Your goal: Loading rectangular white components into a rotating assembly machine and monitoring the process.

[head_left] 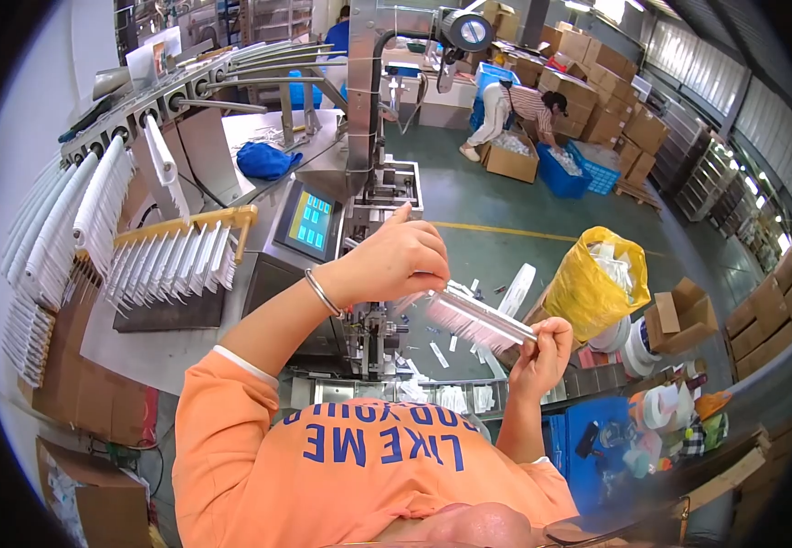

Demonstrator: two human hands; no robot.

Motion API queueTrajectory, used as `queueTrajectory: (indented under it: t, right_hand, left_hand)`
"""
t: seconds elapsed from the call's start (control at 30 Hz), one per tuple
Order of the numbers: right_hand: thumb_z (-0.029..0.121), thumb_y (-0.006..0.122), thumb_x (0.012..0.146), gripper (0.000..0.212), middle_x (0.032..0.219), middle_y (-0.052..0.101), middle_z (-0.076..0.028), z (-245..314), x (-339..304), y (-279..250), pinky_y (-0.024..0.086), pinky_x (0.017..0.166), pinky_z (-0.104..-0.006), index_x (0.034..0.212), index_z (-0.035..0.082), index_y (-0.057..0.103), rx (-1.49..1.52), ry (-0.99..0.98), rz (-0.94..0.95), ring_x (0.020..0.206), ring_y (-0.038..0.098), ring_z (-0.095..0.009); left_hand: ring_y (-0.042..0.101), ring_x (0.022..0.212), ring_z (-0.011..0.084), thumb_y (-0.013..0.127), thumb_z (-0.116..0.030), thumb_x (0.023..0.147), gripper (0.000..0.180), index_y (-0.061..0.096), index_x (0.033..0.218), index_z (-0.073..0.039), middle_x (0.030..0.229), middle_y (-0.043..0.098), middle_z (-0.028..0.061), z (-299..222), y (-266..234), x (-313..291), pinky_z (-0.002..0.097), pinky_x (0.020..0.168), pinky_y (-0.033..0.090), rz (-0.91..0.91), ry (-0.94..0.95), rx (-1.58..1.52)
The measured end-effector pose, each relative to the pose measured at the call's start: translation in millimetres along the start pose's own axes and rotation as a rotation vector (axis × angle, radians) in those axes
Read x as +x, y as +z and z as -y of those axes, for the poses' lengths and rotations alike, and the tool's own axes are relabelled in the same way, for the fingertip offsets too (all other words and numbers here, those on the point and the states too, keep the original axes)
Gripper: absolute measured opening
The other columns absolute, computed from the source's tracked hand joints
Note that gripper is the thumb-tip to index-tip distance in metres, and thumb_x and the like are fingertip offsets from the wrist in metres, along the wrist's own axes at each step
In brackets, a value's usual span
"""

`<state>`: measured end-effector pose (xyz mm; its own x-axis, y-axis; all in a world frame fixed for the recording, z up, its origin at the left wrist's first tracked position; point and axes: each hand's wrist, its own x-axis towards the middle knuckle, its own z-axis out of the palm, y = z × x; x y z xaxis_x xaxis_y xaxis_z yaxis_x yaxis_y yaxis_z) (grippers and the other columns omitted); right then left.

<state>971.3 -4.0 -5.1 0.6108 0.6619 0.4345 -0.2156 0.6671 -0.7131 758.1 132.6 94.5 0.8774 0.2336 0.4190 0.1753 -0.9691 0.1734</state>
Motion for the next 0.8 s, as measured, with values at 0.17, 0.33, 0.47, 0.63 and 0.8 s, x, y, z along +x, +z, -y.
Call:
queueTrajectory:
  t: [0.17,0.33,0.47,0.63,0.8]
  right_hand:
    - [0.003,0.042,0.085,0.004,0.068,0.046,-0.002,3,2,-10,0.028,0.045,-0.0159,0.086,0.005,0.045,-0.008,-0.016,-0.063,0.05,0.036,-0.004]
    - [0.003,0.042,0.084,0.004,0.067,0.047,-0.002,7,2,-15,0.027,0.045,-0.0161,0.086,0.006,0.045,0.004,-0.035,-0.078,0.05,0.036,-0.004]
    - [0.003,0.042,0.084,0.005,0.065,0.046,-0.002,7,3,-16,0.028,0.045,-0.0167,0.085,0.006,0.045,0.011,-0.007,-0.067,0.049,0.036,-0.004]
    - [0.003,0.041,0.083,0.004,0.064,0.044,-0.002,9,7,-24,0.028,0.045,-0.0175,0.085,0.005,0.045,0.015,-0.062,0.029,0.049,0.035,-0.006]
    - [0.011,0.038,0.088,0.009,0.063,0.041,0.001,10,27,-32,0.027,0.044,-0.0166,0.087,0.006,0.047,-0.135,0.065,-0.106,0.049,0.034,-0.004]
  left_hand:
    - [0.054,0.092,0.0226,0.065,-0.008,0.07,0.013,0.063,0.084,-0.006,0.093,0.059,0.0059,3,-14,-3,0.039,0.087,0.037,-0.542,-0.013,-0.034]
    - [0.052,0.074,0.0146,0.049,-0.015,0.086,0.023,0.058,0.102,-0.002,0.078,0.055,0.0045,29,0,-38,0.0257,0.068,0.042,-0.656,-0.455,-0.111]
    - [0.042,0.061,0.0014,0.044,-0.012,0.09,0.02,0.059,0.101,-0.004,0.066,0.045,-0.0057,31,27,-47,0.0157,0.054,0.032,-0.525,-0.576,-0.792]
    - [0.04,0.058,0.0018,0.044,-0.005,0.086,0.017,0.058,0.095,-0.005,0.066,0.045,-0.0059,16,49,-51,0.0163,0.051,0.031,-0.573,-0.694,-0.976]
    - [0.041,0.057,0.0026,0.044,-0.009,0.087,0.012,0.055,0.093,-0.007,0.067,0.045,-0.005,8,73,-51,0.0165,0.05,0.035,-0.625,-0.701,-1.04]
